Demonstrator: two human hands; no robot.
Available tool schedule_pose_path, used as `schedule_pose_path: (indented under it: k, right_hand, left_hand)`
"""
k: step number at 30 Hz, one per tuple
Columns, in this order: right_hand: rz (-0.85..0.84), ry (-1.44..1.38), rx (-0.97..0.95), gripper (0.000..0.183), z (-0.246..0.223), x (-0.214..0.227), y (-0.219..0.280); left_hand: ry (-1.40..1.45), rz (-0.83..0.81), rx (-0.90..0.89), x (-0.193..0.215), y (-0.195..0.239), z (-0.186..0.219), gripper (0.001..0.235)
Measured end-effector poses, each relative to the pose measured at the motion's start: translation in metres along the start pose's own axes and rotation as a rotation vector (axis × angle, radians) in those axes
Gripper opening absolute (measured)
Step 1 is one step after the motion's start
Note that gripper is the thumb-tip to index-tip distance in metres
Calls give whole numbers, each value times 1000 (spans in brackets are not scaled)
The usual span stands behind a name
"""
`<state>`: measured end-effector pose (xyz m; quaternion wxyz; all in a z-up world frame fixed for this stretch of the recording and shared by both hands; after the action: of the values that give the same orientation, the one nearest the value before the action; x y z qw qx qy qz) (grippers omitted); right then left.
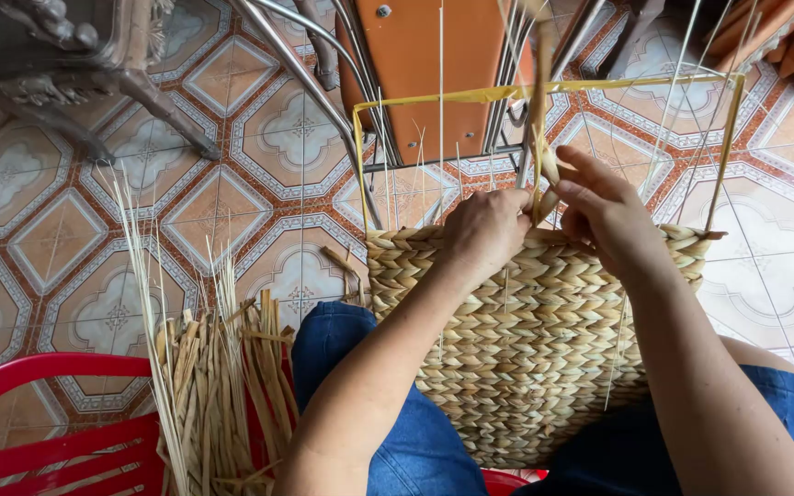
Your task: The recorder is weaving dried plant fibers, likely water hyacinth or reeds, onto a frame to create a mat or bag.
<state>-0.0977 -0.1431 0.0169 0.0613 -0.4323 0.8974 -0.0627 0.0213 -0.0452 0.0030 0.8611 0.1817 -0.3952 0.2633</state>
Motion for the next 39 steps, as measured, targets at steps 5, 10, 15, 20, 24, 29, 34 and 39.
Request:
schedule_pose_path:
  k: [5,10,15,20,24,29,34,39]
  right_hand:
    - [32,-333,18,37,41,27,12]
    - [103,91,17,32,-7,4,26]
    - [112,620,97,20,-29,4,53]
    - [307,-196,133,12,32,55,99]
    - [252,-659,195,8,45,47,121]
    - [147,179,-51,20,2,24,95]
    - [465,-192,156,24,63,109,122]
    - [664,-439,149,38,16,88,153]
  left_hand:
    - [142,-140,17,7,3,-9,10]
    - [456,-239,100,13,14,-17,19]
    - [460,-122,27,13,24,-18,21]
    - [488,-57,26,14,26,-15,20]
    - [485,-50,22,21,34,-8,19]
    - [468,16,43,26,39,-4,19]
    - [485,22,54,27,37,-12,29]
    - [230,481,-455,43,54,-2,22]
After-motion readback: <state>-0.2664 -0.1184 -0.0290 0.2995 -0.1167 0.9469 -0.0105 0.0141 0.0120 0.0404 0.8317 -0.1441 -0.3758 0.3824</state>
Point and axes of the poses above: each hand's wrist, its own y-axis away from the middle knuckle, its own x-axis out of the back of the hand, z = x × y, the point moved 5 cm from there along -y, towards the middle knuckle, and after that the axes turned 15 degrees about x, right-handed, at the moved point
